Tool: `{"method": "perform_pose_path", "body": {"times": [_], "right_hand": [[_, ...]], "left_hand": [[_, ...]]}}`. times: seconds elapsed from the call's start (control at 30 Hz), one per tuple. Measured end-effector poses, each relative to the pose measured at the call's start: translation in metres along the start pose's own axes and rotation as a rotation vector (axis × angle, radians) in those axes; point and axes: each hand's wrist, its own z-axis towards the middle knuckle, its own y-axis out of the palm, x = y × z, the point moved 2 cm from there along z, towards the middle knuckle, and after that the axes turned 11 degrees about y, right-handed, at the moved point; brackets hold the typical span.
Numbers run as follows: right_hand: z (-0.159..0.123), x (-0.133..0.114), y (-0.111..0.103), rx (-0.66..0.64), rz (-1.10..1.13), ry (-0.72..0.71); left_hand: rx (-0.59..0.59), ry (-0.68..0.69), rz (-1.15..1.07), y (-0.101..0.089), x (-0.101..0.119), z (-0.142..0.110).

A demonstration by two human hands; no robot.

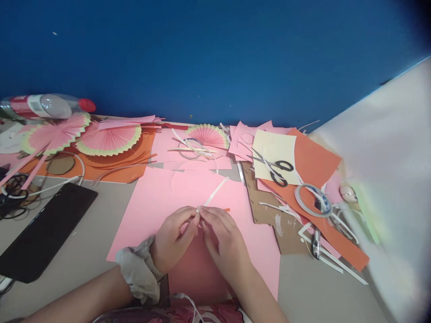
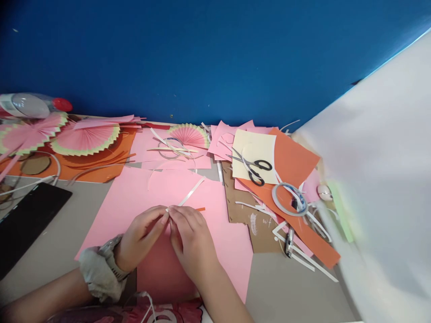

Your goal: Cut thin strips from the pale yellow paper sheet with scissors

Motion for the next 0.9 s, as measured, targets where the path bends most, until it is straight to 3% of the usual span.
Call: {"method": "perform_pose_path", "body": {"times": [0.53, 0.9], "right_hand": [[-0.0012, 0.0023, -0.0018, 0.054, -0.031, 0.032], [-0.0013, 0.0019, -0.0045, 0.134, -0.066, -0.038]], "left_hand": [[-0.074, 0.026, 0.053, 0.0007, 0.0025, 0.0003], [-0.073, 0.115, 0.114, 0.0037, 0.0037, 0.0006]]}}
